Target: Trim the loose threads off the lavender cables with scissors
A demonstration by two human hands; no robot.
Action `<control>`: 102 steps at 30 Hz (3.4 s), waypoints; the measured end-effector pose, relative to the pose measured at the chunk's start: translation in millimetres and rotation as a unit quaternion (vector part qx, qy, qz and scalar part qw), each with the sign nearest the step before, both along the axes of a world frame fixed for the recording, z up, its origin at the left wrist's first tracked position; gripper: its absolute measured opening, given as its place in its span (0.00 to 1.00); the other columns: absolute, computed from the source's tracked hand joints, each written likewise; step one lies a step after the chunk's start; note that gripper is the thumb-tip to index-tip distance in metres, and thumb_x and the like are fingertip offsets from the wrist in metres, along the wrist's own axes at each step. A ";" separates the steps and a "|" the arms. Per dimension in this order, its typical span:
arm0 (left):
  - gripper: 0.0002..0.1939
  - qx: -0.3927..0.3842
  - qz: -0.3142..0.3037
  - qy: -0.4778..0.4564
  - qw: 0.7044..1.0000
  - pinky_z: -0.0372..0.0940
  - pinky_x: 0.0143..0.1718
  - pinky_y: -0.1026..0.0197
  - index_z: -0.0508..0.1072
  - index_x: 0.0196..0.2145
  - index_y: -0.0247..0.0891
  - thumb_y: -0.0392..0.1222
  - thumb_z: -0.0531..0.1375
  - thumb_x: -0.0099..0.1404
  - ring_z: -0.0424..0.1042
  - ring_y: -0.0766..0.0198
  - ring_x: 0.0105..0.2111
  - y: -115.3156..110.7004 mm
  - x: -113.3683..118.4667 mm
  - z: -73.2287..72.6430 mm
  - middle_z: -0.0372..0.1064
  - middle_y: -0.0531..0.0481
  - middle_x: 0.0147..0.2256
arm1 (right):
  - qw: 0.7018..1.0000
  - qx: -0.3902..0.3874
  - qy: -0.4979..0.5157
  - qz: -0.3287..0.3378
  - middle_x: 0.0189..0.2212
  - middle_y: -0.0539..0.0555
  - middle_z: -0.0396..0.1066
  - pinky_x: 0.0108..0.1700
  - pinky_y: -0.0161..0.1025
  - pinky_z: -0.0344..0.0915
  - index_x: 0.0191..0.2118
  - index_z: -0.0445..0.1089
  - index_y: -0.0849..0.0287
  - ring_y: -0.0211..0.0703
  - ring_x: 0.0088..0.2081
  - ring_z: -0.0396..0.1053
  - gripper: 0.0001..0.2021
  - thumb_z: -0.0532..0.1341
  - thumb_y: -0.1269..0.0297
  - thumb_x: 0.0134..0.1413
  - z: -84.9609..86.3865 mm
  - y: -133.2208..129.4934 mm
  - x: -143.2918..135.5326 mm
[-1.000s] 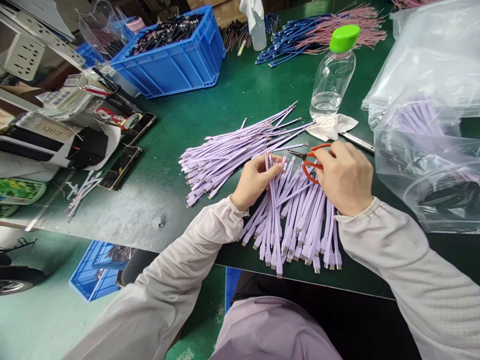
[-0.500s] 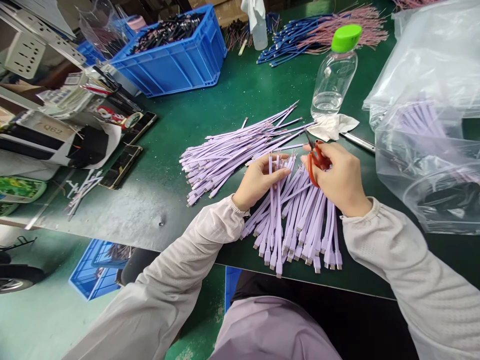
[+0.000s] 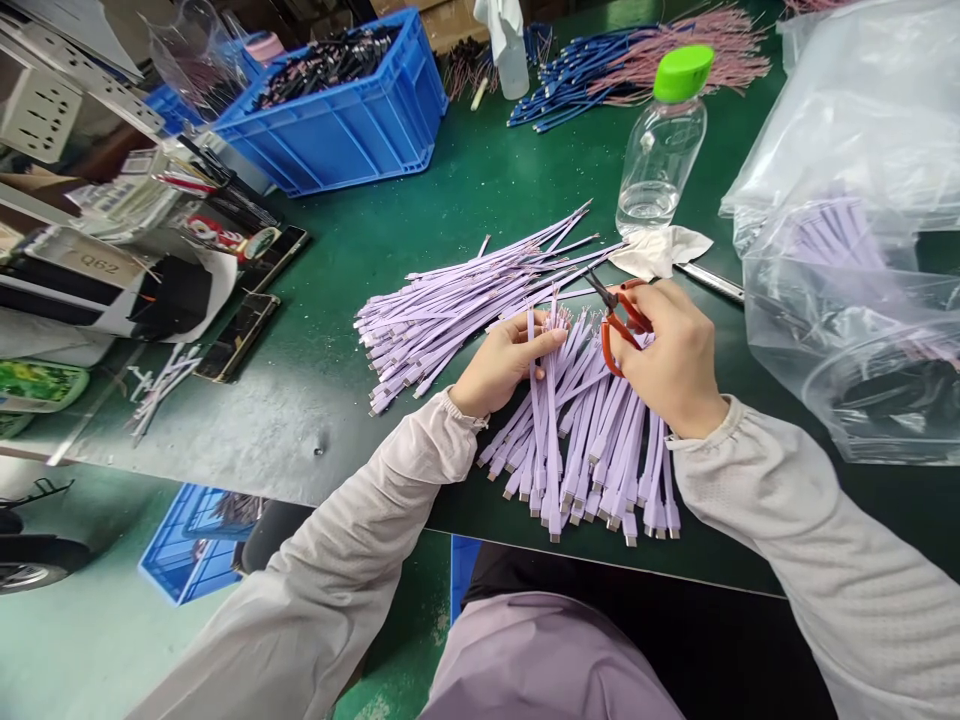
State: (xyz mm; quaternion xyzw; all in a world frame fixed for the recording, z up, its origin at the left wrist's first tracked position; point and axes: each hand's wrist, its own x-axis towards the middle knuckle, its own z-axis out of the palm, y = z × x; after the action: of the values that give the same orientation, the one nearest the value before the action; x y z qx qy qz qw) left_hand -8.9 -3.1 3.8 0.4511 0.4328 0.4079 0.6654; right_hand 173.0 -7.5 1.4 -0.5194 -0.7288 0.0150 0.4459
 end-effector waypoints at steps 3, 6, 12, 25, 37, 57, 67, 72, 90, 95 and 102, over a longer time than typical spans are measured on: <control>0.10 -0.017 0.004 -0.006 1.000 0.57 0.24 0.70 0.68 0.31 0.33 0.39 0.65 0.55 0.62 0.72 0.28 -0.5 0.1 1.8 0.62 0.54 0.28 | 0.999 -0.012 -0.005 0.032 0.28 0.52 0.65 0.33 0.37 0.61 0.37 0.74 0.63 0.39 0.28 0.62 0.09 0.59 0.71 0.49 1.1 -1.6 -1.2; 0.10 -0.035 0.007 -0.013 0.999 0.58 0.26 0.69 0.68 0.31 0.33 0.36 0.66 0.53 0.63 0.72 0.28 -0.3 0.2 1.0 0.62 0.54 0.27 | 0.997 -0.042 0.002 0.062 0.27 0.52 0.64 0.33 0.37 0.60 0.36 0.73 0.63 0.39 0.28 0.62 0.08 0.59 0.71 0.50 1.3 -2.8 -1.5; 0.10 -0.037 0.013 -0.004 0.999 0.55 0.24 0.68 0.67 0.30 0.33 0.35 0.65 0.52 0.61 0.73 0.25 0.9 0.9 -3.0 0.61 0.55 0.26 | 0.992 -0.065 0.007 0.107 0.32 0.55 0.68 0.38 0.38 0.63 0.41 0.73 0.62 0.42 0.34 0.66 0.12 0.58 0.72 0.50 2.1 -4.5 -2.0; 0.10 -0.043 0.009 -0.039 0.998 0.50 0.21 0.68 0.68 0.31 0.34 0.38 0.66 0.55 0.57 0.75 0.22 -0.7 -1.6 4.7 0.59 0.56 0.25 | 0.970 0.037 -0.231 -0.060 0.32 0.57 0.66 0.39 0.41 0.63 0.41 0.74 0.62 0.47 0.38 0.64 0.12 0.56 0.71 0.53 -11.3 4.6 15.2; 0.09 -0.028 -0.055 -0.079 0.995 0.43 0.20 0.68 0.71 0.33 0.34 0.42 0.64 0.58 0.54 0.76 0.22 0.4 -6.5 4.8 0.69 0.51 0.32 | 0.958 0.083 -0.261 -0.088 0.30 0.54 0.66 0.36 0.39 0.60 0.39 0.74 0.59 0.44 0.35 0.63 0.10 0.56 0.67 0.57 -16.5 5.1 16.5; 0.13 0.001 -0.036 -0.040 0.999 0.56 0.29 0.67 0.67 0.32 0.36 0.42 0.67 0.55 0.64 0.71 0.28 -1.3 -3.0 9.7 0.66 0.54 0.28 | 0.970 0.048 -0.221 -0.093 0.28 0.56 0.69 0.33 0.39 0.57 0.35 0.74 0.61 0.44 0.33 0.65 0.11 0.55 0.66 0.59 -8.4 1.2 13.1; 0.08 0.104 0.013 0.028 0.994 0.59 0.41 0.63 0.68 0.34 0.35 0.42 0.61 0.61 0.70 0.66 0.35 0.1 -2.0 3.4 0.75 0.47 0.33 | 0.965 0.030 -0.256 -0.047 0.34 0.58 0.68 0.39 0.42 0.61 0.43 0.73 0.61 0.49 0.38 0.63 0.13 0.55 0.69 0.55 -9.2 2.1 12.3; 0.06 0.131 0.023 0.051 0.990 0.59 0.41 0.63 0.68 0.34 0.36 0.40 0.60 0.61 0.70 0.66 0.34 -0.3 -1.3 3.4 0.74 0.49 0.31 | 0.961 0.011 -0.274 -0.050 0.33 0.58 0.66 0.38 0.42 0.60 0.41 0.72 0.59 0.49 0.38 0.62 0.11 0.55 0.68 0.54 -6.8 0.8 12.4; 0.11 0.087 0.007 0.075 0.993 0.61 0.31 0.67 0.74 0.37 0.34 0.43 0.64 0.57 0.69 0.72 0.25 3.9 -6.4 2.8 0.69 0.53 0.32 | 0.985 -0.004 -0.160 -0.058 0.26 0.52 0.68 0.29 0.38 0.56 0.31 0.71 0.56 0.44 0.30 0.66 0.06 0.57 0.67 0.55 -7.1 0.4 14.4; 0.20 -0.040 -0.053 -0.017 0.998 0.61 0.27 0.70 0.74 0.44 0.34 0.42 0.68 0.53 0.71 0.69 0.31 3.4 -10.1 3.0 0.67 0.52 0.30 | 0.999 -0.008 -0.034 -0.013 0.30 0.53 0.69 0.33 0.38 0.61 0.35 0.71 0.57 0.44 0.31 0.67 0.07 0.57 0.69 0.51 -4.6 3.7 11.0; 0.13 -0.136 -0.023 -0.081 0.987 0.57 0.18 0.75 0.74 0.34 0.31 0.37 0.70 0.51 0.74 0.66 0.33 3.6 -8.4 2.2 0.70 0.46 0.31 | 0.997 -0.057 0.028 0.053 0.27 0.50 0.66 0.32 0.36 0.62 0.30 0.69 0.56 0.41 0.28 0.65 0.06 0.56 0.72 0.50 -3.3 -1.1 6.3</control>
State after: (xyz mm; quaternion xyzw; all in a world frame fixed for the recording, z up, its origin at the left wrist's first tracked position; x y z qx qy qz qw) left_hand -17.4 0.5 6.1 0.3319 0.4183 0.3655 0.7624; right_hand 179.3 -8.6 -1.9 -0.5040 -0.7404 0.0944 0.4346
